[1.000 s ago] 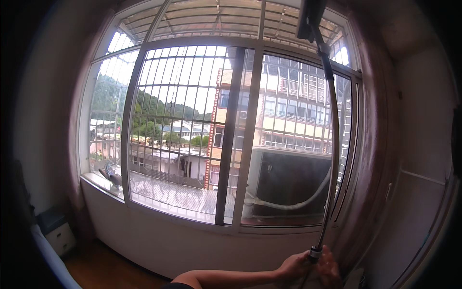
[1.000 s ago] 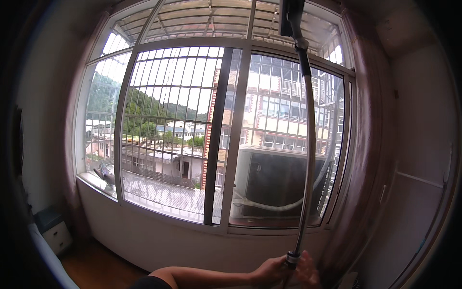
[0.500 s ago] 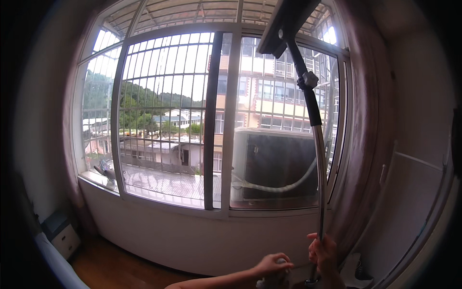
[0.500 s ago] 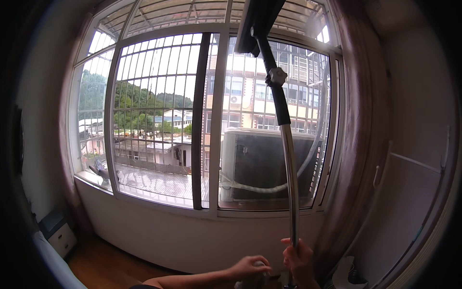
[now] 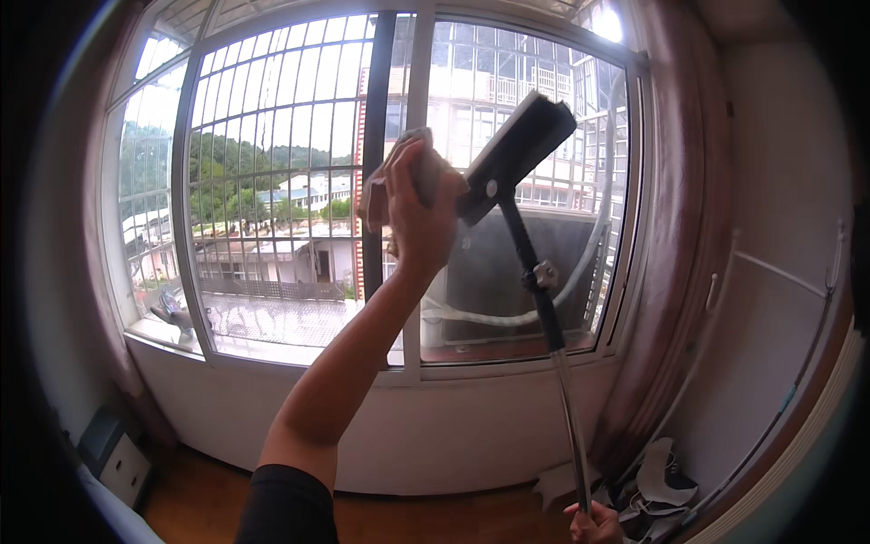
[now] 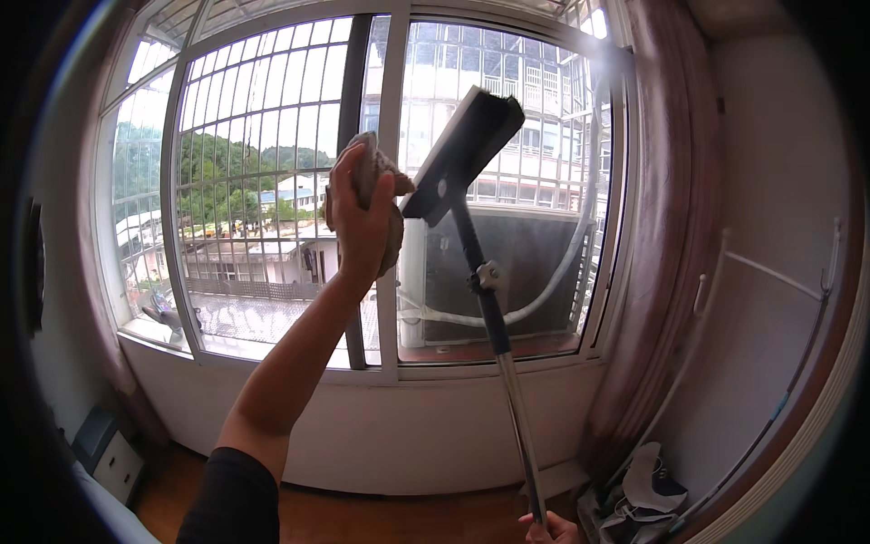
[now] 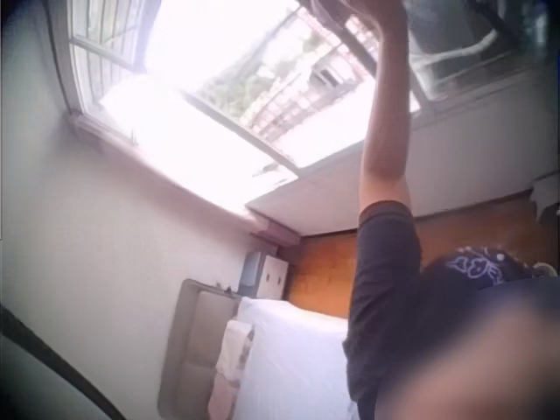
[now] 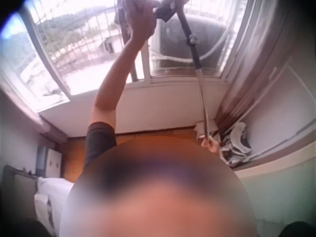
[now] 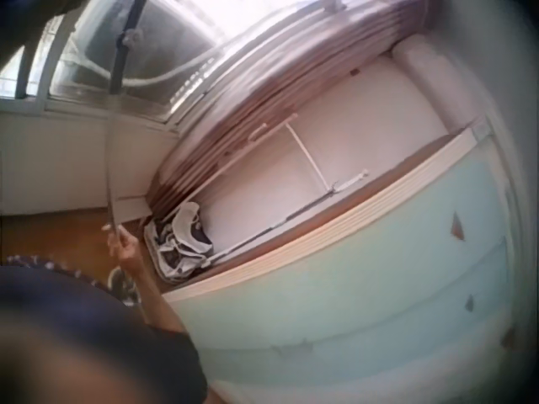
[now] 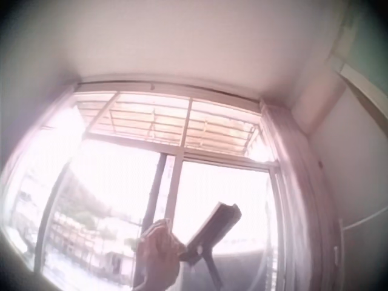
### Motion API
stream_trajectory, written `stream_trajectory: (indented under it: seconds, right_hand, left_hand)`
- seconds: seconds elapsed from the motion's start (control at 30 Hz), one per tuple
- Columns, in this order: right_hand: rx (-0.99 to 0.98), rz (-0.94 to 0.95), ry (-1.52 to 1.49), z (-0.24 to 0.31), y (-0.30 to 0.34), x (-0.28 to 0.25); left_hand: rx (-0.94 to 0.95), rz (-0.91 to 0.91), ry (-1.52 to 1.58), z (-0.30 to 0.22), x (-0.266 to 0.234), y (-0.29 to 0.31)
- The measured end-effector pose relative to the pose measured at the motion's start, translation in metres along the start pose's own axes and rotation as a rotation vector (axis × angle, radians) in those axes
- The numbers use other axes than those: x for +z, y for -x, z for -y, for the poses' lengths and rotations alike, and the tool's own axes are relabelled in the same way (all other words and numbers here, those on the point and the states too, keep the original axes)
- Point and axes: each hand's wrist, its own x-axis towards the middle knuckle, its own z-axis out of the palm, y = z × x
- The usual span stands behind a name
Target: The person uses a long-handled window squeegee and a cloth to clean a large window. They repeatedly wipe the glass surface, occasionally pause to wipe the squeegee head with the cloth, and continue cleaning different sections of the window.
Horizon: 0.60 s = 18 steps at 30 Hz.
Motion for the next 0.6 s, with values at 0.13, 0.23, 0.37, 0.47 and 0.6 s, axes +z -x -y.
stream_trajectory:
  seconds: [0.13,0.23,0.37,0.47,0.6]
  right_hand:
    - [0.110,-0.052,0.061,-0.002,0.007,0.005]
    - [0.214,0.039,-0.194,-0.011,0.003,-0.001]
    - [0.114,0.037,-0.127,-0.021,0.006,-0.007]
    - [0.114,0.026,-0.259,-0.015,0.006,-0.012]
    - [-0.117,0.046,-0.271,0.007,-0.006,-0.021]
  left_hand:
    - [0.330,0.266,0.071,0.014,0.029,-0.010]
    - [0.442,0.325,-0.198,0.036,0.036,-0.013]
    - [0.216,0.369,-0.112,0.082,0.038,0.008]
    - [0.190,0.348,-0.102,0.121,0.025,0.046]
    - [-0.148,0.485,-0.144,0.150,-0.002,0.111]
